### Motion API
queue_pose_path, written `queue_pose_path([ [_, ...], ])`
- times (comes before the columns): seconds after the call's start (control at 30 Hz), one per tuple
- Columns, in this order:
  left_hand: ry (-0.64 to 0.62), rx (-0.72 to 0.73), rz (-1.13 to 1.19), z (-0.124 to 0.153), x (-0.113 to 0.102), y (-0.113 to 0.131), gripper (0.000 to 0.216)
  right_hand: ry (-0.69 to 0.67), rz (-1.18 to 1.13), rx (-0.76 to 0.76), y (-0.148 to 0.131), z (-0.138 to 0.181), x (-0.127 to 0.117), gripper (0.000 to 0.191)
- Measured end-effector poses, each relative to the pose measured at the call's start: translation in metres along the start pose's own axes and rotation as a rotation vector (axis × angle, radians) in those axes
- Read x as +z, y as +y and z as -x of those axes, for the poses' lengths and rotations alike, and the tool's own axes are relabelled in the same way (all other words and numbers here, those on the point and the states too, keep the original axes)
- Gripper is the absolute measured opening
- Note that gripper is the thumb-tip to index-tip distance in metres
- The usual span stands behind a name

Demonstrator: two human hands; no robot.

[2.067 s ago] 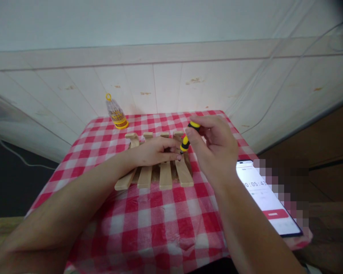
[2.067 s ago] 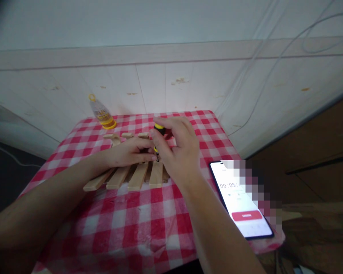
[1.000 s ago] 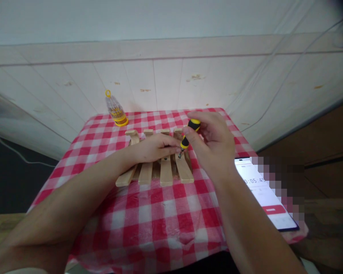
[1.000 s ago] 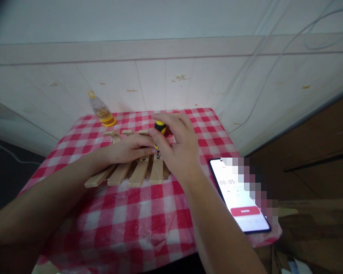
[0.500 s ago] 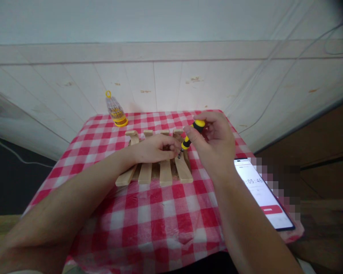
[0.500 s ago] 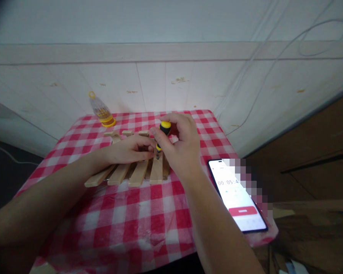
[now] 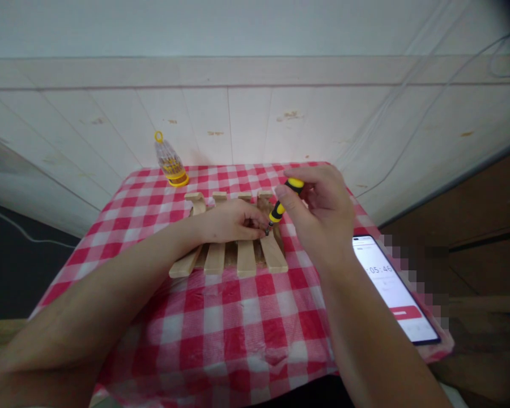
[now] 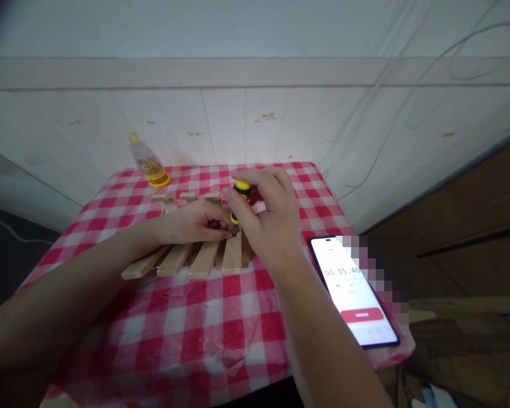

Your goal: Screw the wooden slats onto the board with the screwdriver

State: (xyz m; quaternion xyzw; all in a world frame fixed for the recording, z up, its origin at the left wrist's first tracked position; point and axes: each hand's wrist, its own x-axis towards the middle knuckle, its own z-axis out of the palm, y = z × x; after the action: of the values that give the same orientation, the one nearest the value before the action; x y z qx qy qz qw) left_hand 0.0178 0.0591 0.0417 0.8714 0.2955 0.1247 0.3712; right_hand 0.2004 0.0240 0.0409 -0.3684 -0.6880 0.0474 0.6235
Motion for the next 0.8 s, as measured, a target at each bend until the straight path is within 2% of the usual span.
queue_pose_path([
  [0.07,0.01,0.003,-0.001,0.0,-0.0001,-0.0002,0.013,-0.001,-0.019,0.016,-0.0007,0.0005,-0.0012,0.016],
  [0.23,0.003,-0.023,0.01,0.0,0.0001,-0.0026,0.013,-0.11,-0.054,0.042,-0.0031,0.0035,-0.0036,0.029],
  [0.5,-0.007,-0.011,0.031,0.0001,0.0006,-0.0043,0.014,-0.088,0.031,0.027,-0.0036,0.001,-0.002,0.02],
  [0.7,-0.005,0.005,0.019,-0.0013,-0.0016,-0.0021,0.015,-0.155,-0.069,0.037,-0.0074,0.0023,-0.0047,0.03],
  [0.8,0.001,-0.022,0.031,-0.0011,-0.0025,-0.0018,0.014,-0.102,-0.035,0.044,-0.0038,0.0027,-0.0014,0.02],
])
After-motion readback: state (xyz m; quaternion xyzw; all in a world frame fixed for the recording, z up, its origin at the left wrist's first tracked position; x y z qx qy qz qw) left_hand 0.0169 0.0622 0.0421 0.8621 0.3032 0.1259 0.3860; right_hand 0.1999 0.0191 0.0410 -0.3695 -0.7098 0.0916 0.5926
